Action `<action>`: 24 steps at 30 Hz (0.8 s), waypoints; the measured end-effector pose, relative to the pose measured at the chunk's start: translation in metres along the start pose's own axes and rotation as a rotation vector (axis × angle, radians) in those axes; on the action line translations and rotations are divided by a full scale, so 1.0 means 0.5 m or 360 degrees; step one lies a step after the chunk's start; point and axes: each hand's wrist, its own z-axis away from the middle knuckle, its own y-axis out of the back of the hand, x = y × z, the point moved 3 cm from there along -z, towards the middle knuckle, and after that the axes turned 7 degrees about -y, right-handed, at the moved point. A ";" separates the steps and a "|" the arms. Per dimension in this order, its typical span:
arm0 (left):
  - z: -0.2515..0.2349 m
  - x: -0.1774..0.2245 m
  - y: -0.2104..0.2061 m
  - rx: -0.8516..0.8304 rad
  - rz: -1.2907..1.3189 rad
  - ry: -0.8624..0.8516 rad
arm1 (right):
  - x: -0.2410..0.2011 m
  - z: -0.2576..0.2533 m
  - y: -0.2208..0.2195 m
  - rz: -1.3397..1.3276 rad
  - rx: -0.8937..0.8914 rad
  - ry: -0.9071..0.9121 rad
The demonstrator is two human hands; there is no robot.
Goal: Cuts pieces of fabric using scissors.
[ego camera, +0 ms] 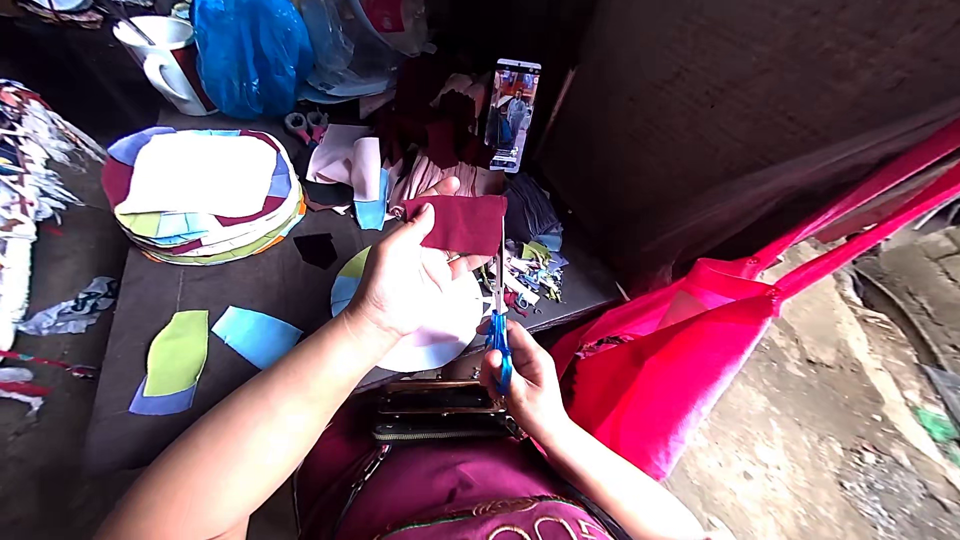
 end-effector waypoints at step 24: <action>0.001 -0.021 0.000 -0.0091 -0.0088 0.0192 | 0.016 -0.002 0.029 -0.0244 -0.0013 0.0029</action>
